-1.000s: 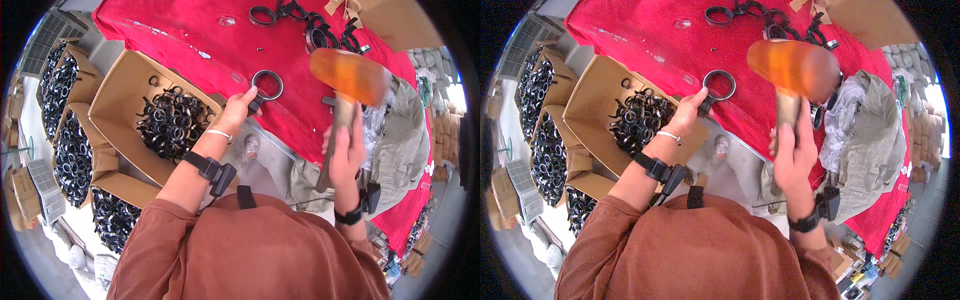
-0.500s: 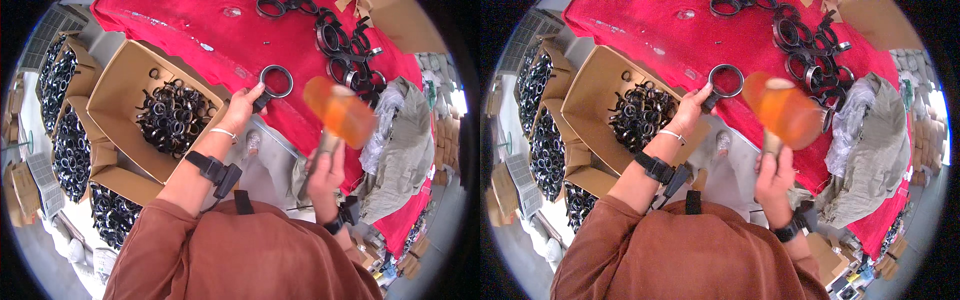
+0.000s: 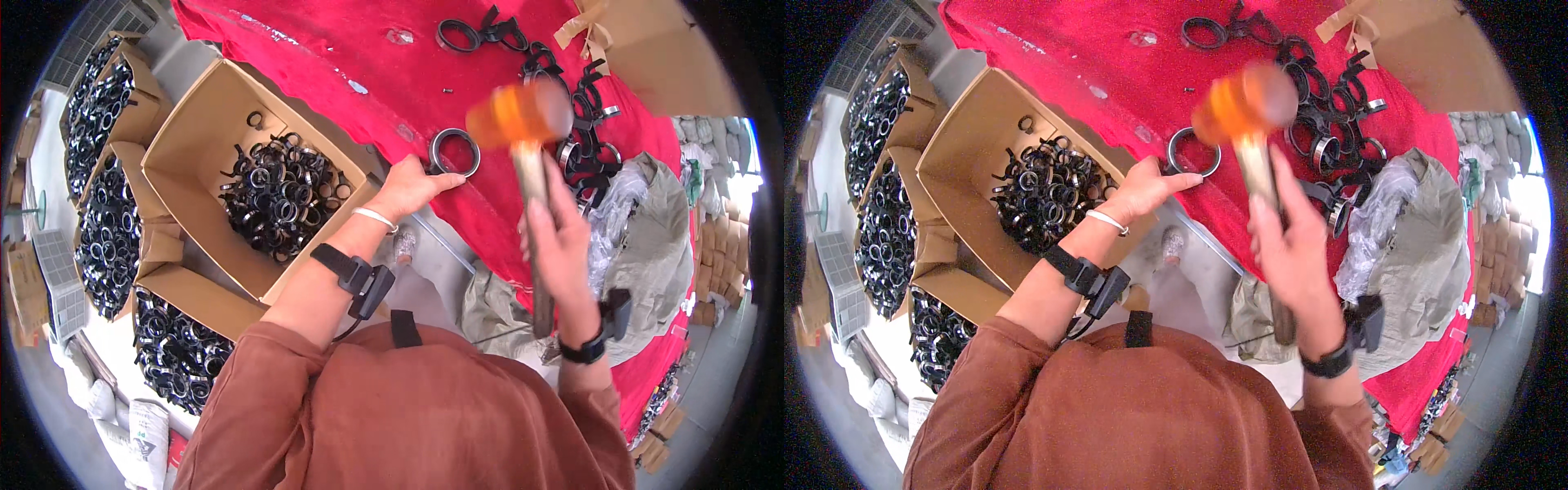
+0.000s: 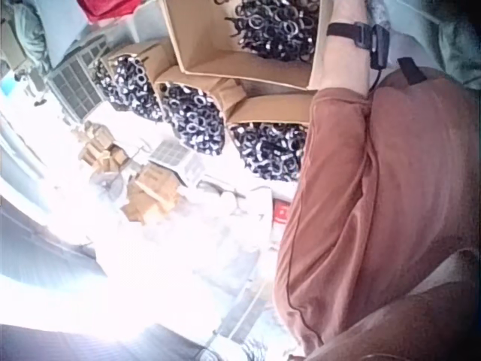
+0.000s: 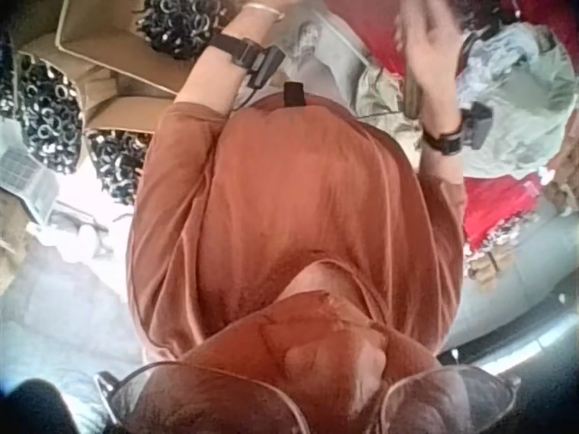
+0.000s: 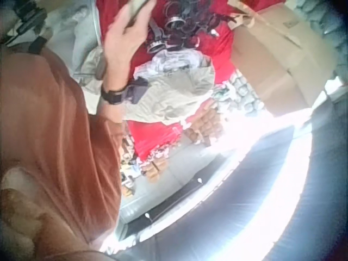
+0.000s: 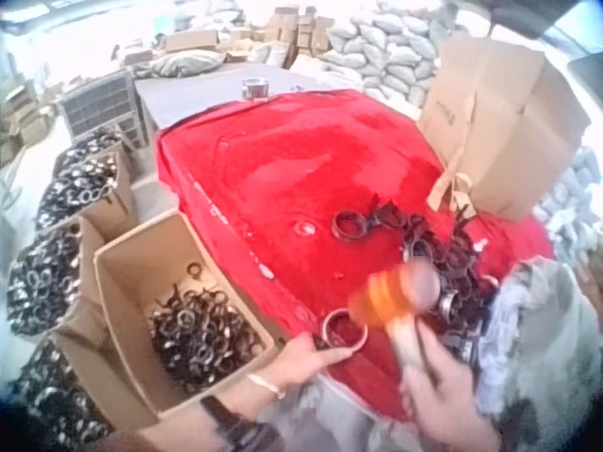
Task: Fitting metal clips onto plastic rings using a rubber mallet at an assembly station.
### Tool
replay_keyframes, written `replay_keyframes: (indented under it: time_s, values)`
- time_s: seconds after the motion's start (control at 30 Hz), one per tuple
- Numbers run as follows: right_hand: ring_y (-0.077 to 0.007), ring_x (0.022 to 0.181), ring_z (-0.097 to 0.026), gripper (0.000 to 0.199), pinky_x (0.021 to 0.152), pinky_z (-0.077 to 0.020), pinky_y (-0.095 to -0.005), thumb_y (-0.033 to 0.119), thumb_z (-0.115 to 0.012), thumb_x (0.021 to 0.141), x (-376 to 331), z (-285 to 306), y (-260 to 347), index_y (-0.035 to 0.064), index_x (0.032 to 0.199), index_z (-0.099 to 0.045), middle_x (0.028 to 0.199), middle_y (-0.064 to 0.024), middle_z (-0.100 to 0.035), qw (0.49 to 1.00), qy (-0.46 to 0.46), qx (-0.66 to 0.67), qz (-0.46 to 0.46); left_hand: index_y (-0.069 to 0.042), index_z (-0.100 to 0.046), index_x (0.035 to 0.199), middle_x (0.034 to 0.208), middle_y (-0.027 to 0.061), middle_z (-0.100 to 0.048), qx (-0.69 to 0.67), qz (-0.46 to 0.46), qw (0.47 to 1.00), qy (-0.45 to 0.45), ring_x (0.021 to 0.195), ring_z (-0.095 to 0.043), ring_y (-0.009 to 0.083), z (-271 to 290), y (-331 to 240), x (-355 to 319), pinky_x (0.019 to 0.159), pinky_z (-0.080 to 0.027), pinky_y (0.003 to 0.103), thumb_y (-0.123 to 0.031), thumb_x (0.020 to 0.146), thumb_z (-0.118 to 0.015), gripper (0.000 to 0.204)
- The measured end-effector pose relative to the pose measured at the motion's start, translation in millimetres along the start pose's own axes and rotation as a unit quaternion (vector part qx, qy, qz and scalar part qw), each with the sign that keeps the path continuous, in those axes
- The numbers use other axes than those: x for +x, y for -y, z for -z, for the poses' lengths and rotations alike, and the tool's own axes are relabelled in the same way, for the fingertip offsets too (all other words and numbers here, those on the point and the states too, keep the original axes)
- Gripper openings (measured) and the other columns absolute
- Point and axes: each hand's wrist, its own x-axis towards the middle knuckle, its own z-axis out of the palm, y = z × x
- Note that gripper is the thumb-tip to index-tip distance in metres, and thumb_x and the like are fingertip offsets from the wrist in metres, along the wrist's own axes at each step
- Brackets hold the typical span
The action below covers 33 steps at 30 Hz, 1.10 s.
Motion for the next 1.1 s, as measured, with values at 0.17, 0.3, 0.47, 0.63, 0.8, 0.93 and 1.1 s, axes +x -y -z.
replay_keyframes:
  time_s: [0.17,0.3,0.47,0.63,0.8,0.93,1.1]
  values:
    - [-0.0070,0.059,-0.056,0.050,0.053,-0.0471,-0.0233,0.013,-0.048,0.094,36,-12,35,0.0160,0.142,-0.035,0.078,-0.0015,-0.061,0.999,0.004,-0.005,0.049,0.009,-0.060,0.098,0.098,0.0215,-0.064,0.037,0.038,0.999,-0.005,0.094,-0.061,0.0247,7,-2,-4,0.081,-0.046,0.037,-0.044,0.069,-0.076,0.063]
    - [-0.0439,0.099,-0.055,0.049,0.081,-0.0490,-0.0427,0.016,-0.052,0.090,47,-21,-27,0.0101,0.137,-0.040,0.103,-0.0292,-0.058,0.969,0.039,-0.225,0.091,0.011,-0.061,0.089,0.090,0.0241,-0.065,-0.007,-0.043,0.999,-0.031,0.089,-0.064,0.0323,-13,12,10,0.079,-0.048,0.039,-0.049,0.065,-0.076,0.066]
    - [-0.0235,0.073,-0.062,0.048,0.060,-0.0505,-0.0323,0.018,-0.051,0.092,62,1,10,0.0098,0.138,-0.038,0.088,-0.0137,-0.064,0.987,0.075,-0.143,0.018,0.011,-0.060,0.094,0.095,0.0255,-0.064,-0.025,-0.037,0.999,0.002,0.093,-0.063,0.0315,-4,-2,1,0.080,-0.048,0.038,-0.043,0.066,-0.077,0.063]
    - [-0.0047,0.052,-0.047,0.045,0.046,-0.0416,-0.0191,0.016,-0.048,0.095,51,9,21,0.0134,0.139,-0.040,0.071,0.0025,-0.054,0.997,-0.037,0.050,0.053,0.006,-0.061,0.102,0.099,0.0187,-0.065,0.030,0.010,1.000,-0.003,0.095,-0.062,0.0260,2,0,-1,0.084,-0.046,0.037,-0.037,0.071,-0.076,0.055]
    - [-0.0063,0.048,-0.046,0.048,0.043,-0.0419,-0.0216,0.018,-0.046,0.095,42,-3,-39,0.0161,0.141,-0.036,0.064,0.0011,-0.049,0.988,-0.004,0.030,-0.149,0.007,-0.063,0.095,0.093,0.0245,-0.065,-0.045,-0.096,0.994,-0.006,0.091,-0.063,0.0306,-11,10,7,0.080,-0.047,0.039,-0.043,0.068,-0.075,0.057]
    - [-0.0052,0.050,-0.047,0.048,0.044,-0.0420,-0.0198,0.017,-0.045,0.095,32,0,-28,0.0147,0.142,-0.034,0.066,0.0002,-0.051,0.994,-0.048,0.091,-0.032,0.007,-0.064,0.089,0.089,0.0240,-0.065,-0.011,-0.042,0.999,0.007,0.088,-0.064,0.0307,0,9,8,0.079,-0.047,0.039,-0.043,0.069,-0.074,0.055]
    - [-0.0088,0.057,-0.053,0.050,0.054,-0.0469,-0.0232,0.013,-0.047,0.093,-16,-23,-96,0.0063,0.141,-0.034,0.077,-0.0054,-0.059,0.998,-0.061,0.002,0.014,0.007,-0.064,0.083,0.081,0.0198,-0.065,-0.025,-0.055,0.998,0.026,0.079,-0.063,0.0279,-9,10,12,0.074,-0.047,0.038,-0.044,0.069,-0.074,0.054]
